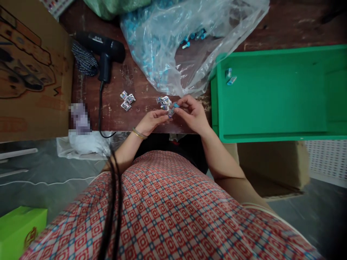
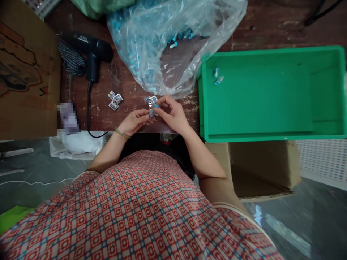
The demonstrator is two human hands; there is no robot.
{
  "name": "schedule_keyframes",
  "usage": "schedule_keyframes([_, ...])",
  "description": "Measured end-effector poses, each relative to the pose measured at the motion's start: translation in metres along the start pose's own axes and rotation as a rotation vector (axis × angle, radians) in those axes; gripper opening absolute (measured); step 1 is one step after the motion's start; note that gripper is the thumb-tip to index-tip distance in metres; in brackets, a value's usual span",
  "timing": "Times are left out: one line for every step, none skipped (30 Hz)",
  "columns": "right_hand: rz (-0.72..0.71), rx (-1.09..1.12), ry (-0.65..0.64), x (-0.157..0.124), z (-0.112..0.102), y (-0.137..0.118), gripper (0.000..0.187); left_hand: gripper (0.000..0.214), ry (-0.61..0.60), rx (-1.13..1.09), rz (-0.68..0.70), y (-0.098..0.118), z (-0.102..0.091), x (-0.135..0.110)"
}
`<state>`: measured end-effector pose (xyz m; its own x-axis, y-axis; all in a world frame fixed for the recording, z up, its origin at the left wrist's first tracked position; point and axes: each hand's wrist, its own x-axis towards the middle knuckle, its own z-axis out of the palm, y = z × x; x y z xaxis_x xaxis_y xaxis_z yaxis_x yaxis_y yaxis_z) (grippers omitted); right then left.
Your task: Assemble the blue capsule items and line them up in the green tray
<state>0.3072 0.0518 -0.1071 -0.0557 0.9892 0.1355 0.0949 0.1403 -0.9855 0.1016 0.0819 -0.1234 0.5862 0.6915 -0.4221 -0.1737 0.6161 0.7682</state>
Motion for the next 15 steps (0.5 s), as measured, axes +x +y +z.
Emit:
schedule_keyframes([-0.006, -0.051, 0.007, -0.002, -0.001, 0.003, 0.023, 0.052, -0.004, -0.014, -0.010, -0.002, 0.001, -0.001])
schedule_keyframes([-0.019, -0.110, 0.011, -0.004, 0.000, 0.005, 0.020, 0.051, -0.005, -0.033, -0.022, -0.004, 0.002, -0.003])
schedule_keyframes([-0.035, -0.165, 0.005, -0.007, 0.001, 0.008, 0.017, 0.049, -0.003, -0.055, -0.037, -0.006, 0.004, -0.004])
schedule_keyframes([-0.051, -0.205, -0.010, -0.011, 0.003, 0.010, 0.016, 0.045, 0.004, -0.081, -0.052, -0.008, 0.005, -0.005])
schedule_keyframes([-0.063, -0.228, -0.025, -0.015, 0.005, 0.013, 0.017, 0.042, 0.014, -0.105, -0.067, -0.010, 0.007, -0.006])
schedule_keyframes([-0.069, -0.239, -0.035, -0.020, 0.009, 0.015, 0.020, 0.039, 0.023, -0.127, -0.081, -0.012, 0.008, -0.007])
schedule_keyframes([-0.068, -0.246, -0.032, -0.025, 0.012, 0.016, 0.023, 0.037, 0.031, -0.145, -0.094, -0.014, 0.010, -0.008])
schedule_keyframes([-0.062, -0.254, -0.013, -0.029, 0.016, 0.017, 0.024, 0.036, 0.036, -0.159, -0.104, -0.015, 0.012, -0.008])
schedule_keyframes([-0.055, -0.265, 0.016, -0.033, 0.018, 0.018, 0.023, 0.036, 0.039, -0.170, -0.109, -0.017, 0.014, -0.009])
schedule_keyframes([-0.051, -0.276, 0.043, -0.036, 0.021, 0.019, 0.020, 0.037, 0.039, -0.179, -0.110, -0.018, 0.016, -0.010])
schedule_keyframes([-0.054, -0.282, 0.062, -0.038, 0.022, 0.019, 0.016, 0.038, 0.039, -0.187, -0.107, -0.019, 0.019, -0.010])
schedule_keyframes([-0.062, -0.281, 0.072, -0.039, 0.022, 0.019, 0.012, 0.039, 0.040, -0.192, -0.102, -0.019, 0.021, -0.011])
schedule_keyframes([-0.074, -0.274, 0.077, -0.040, 0.022, 0.019, 0.011, 0.039, 0.042, -0.196, -0.097, -0.019, 0.023, -0.011])
schedule_keyframes([-0.085, -0.265, 0.077, -0.040, 0.020, 0.019, 0.010, 0.039, 0.041, -0.198, -0.094, -0.018, 0.025, -0.011])
schedule_keyframes([-0.092, -0.256, 0.075, -0.040, 0.019, 0.018, 0.010, 0.039, 0.037, -0.198, -0.093, -0.016, 0.026, -0.011])
